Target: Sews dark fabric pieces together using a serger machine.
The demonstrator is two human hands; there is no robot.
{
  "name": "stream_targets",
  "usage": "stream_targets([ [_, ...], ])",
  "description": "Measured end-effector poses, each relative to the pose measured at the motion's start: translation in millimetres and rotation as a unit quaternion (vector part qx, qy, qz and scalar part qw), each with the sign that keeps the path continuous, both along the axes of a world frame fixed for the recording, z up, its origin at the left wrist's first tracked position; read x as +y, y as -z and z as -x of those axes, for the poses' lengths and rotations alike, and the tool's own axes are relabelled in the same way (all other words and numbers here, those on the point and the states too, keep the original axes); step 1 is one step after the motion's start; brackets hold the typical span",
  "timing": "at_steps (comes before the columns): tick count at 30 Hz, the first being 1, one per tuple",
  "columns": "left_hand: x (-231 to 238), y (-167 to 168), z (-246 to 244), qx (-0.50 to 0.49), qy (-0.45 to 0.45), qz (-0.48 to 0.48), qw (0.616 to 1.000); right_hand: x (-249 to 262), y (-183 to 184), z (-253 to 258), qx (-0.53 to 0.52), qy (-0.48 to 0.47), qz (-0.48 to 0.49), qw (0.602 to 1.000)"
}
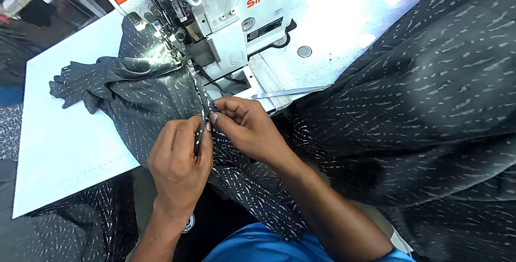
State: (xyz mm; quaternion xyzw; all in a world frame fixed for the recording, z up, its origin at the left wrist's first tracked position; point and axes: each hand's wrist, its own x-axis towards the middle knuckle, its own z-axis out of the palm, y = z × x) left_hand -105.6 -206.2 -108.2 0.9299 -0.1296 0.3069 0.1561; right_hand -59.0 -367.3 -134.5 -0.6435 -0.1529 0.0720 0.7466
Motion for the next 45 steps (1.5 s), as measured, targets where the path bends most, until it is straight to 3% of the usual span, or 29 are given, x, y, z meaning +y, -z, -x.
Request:
stream_targets([
  [4,0,-6,-2,0.026,0.003,0.092,0.995,-1,0,0,0.01,0.002,-0.001,1.0],
  [8,-4,-7,-10,0.106,-0.017,0.325,0.939,3,0,-4,0.016,-0.003,-0.011,1.0],
  [10,-5,-8,-13,0.099,-0.018,0.374,0.922,5,0,-10,0.022,-0.009,-0.013,1.0],
  [12,-5,-9,-13,0.06,-0.009,0.33,0.942,5,-2,-16,0.025,-0.024,-0.016,0.999],
  [15,-4,-10,-13,-0.006,0.006,0.154,0.988,2,-4,-18,0.019,-0.042,-0.027,0.999],
  [18,-8,-9,-11,0.0,0.001,0.073,0.997,-2,-3,-16,0.01,-0.048,-0.013,0.999],
  [29,-15,-6,-9,-0.007,-0.023,-0.023,0.999,-11,-4,-13,-0.01,-0.068,0.021,0.997],
  [34,-19,-12,-4,0.038,-0.049,-0.066,0.996,-11,-2,-12,-0.016,-0.061,0.038,0.997],
  [45,-23,-17,6,0.073,-0.051,-0.075,0.993,-13,-4,-11,-0.007,-0.057,0.039,0.998],
])
